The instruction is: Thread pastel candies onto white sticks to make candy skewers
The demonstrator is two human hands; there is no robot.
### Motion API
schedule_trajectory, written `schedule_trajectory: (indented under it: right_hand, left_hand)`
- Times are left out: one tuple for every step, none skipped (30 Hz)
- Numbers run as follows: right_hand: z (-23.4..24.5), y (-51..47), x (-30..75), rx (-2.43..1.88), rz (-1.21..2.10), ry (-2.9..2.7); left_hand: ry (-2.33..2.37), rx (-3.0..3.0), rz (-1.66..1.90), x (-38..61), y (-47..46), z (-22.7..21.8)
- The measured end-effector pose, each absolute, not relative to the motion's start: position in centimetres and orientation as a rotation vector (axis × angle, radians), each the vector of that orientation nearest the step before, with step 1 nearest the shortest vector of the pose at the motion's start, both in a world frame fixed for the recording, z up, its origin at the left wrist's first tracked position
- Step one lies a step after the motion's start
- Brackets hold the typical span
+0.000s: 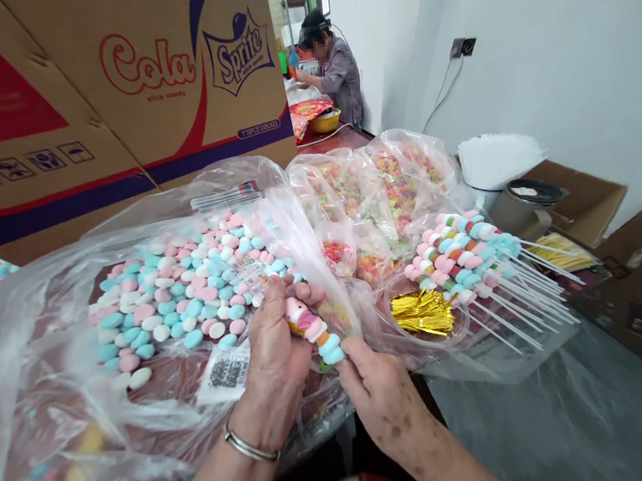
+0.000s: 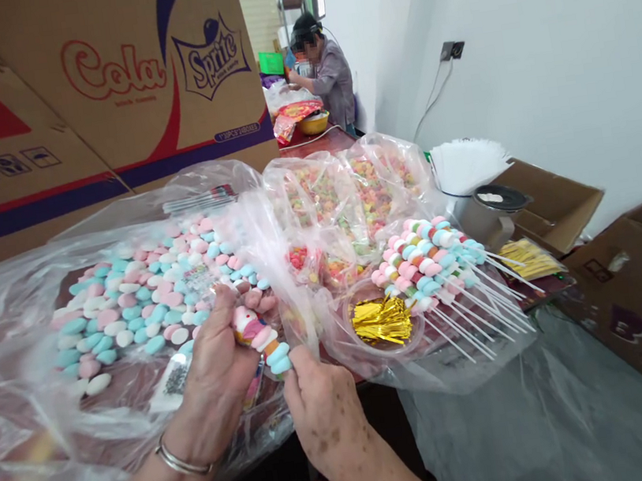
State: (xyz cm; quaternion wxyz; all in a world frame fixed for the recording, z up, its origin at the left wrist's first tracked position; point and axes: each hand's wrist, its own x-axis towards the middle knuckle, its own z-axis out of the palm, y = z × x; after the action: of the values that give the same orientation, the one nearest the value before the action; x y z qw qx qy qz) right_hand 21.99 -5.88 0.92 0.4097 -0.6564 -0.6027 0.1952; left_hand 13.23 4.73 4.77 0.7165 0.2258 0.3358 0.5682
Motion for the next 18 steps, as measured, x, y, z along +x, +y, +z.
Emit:
schedule_trajectory:
  right_hand:
    - [1.3,-5.9,22.1,-1.602,0.694,-1.451]
    - [1.6,-5.9,22.2,-1.538,0.882,-1.377]
    - [1.9,-5.9,22.4,-1.465,1.041,-1.307]
    - [2.1,-5.9,22.5,-1.4,1.163,-1.244]
    - [2.2,-5.9,22.6,-1.349,1.247,-1.192]
    - [2.2,-5.9,22.6,-1.317,1.299,-1.149]
    - [2.2,-5.8,22.6,-1.298,1.333,-1.109]
    - [2.0,-5.7,22.6,-1.285,1.366,-1.068]
    - [1.8,-5.7,22.6,-1.274,1.401,-1.026]
    - [1.5,-5.6,22.6,-1.262,1.434,-0.981]
    - [1.3,-5.6,22.6,-1.252,1.46,-0.939]
    - [1.2,-5.5,22.6,-1.244,1.475,-0.907]
    - [1.0,-5.5,22.5,-1.239,1.473,-0.892]
    - [1.0,-5.4,22.5,-1.241,1.457,-0.9]
    - [1.0,-5.4,22.5,-1.249,1.425,-0.929]
    - [1.1,-5.4,22.5,-1.269,1.378,-0.971]
    - [1.2,-5.4,22.5,-1.305,1.313,-1.026]
    - [1.3,-5.5,22.4,-1.356,1.23,-1.086]
  left_hand:
    - [0.729,0.504,1.254,13.2,4.8,4.7]
    - [0.705,0.51,1.239,13.1,4.9,4.7]
    - [0.677,0.513,1.217,13.0,5.0,4.7]
    - [0.653,0.514,1.194,12.9,5.0,4.7]
    - [0.638,0.511,1.176,12.9,5.1,4.7]
    - [0.629,0.506,1.161,12.8,5.1,4.6]
    - [0.624,0.506,1.152,12.7,5.1,4.6]
    - [0.62,0.514,1.148,12.7,5.0,4.5]
    - [0.615,0.53,1.148,12.7,4.8,4.4]
    - [0.608,0.55,1.147,12.7,4.7,4.4]
    - [0.598,0.572,1.143,12.7,4.5,4.3]
    - [0.587,0.591,1.138,12.8,4.4,4.3]
    - [0.577,0.602,1.134,12.9,4.3,4.3]
    - [0.568,0.605,1.126,13.0,4.2,4.3]
    - [0.565,0.601,1.118,13.1,4.2,4.3]
    - [0.567,0.591,1.112,13.2,4.2,4.4]
    - [0.575,0.578,1.106,13.2,4.2,4.4]
    - [0.588,0.563,1.104,13.3,4.3,4.4]
